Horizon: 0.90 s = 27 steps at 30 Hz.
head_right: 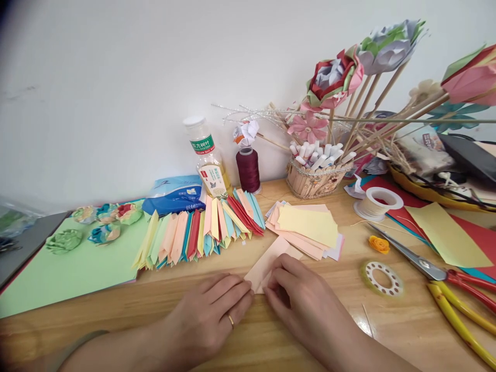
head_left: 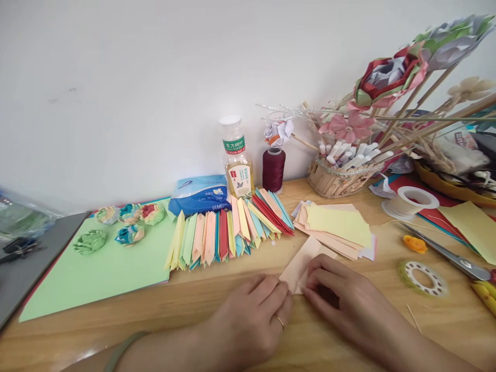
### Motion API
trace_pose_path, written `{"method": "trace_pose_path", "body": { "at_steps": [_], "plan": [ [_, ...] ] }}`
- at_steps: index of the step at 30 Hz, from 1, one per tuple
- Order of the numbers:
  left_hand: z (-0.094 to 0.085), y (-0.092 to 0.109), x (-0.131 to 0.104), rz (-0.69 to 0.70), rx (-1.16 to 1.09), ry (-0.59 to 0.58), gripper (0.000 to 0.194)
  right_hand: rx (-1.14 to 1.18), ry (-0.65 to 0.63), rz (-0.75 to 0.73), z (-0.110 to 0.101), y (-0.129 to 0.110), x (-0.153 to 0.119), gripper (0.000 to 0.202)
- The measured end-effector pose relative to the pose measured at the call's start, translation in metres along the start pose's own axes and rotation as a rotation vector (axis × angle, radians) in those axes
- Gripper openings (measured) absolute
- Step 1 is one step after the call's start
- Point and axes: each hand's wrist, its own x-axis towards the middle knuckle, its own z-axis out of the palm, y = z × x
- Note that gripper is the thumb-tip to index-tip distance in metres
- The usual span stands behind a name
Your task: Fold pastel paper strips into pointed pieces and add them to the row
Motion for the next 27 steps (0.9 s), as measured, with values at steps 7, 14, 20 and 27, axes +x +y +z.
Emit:
{"method": "trace_pose_path", "body": {
  "at_steps": [7, 14, 20, 27],
  "plan": [
    [-0.004, 0.0, 0.003, -0.004, -0.017, -0.087, 0.028, -0.048, 0.041, -0.012, 0.004, 0.001, -0.002, 0.02],
    [0.001, 0.002, 0.002, -0.053, -0.035, -0.104, 0.026, -0.057, 0.037, -0.011, 0.005, 0.0, -0.001, 0.019],
    [0.01, 0.009, 0.0, -0.203, -0.04, -0.12, 0.019, -0.061, 0.003, 0.003, 0.001, 0.003, 0.003, 0.013],
    [0.007, 0.005, 0.0, -0.225, -0.038, -0.07, 0.015, -0.195, -0.108, -0.31, -0.018, 0.009, 0.002, 0.025]
  ]
}}
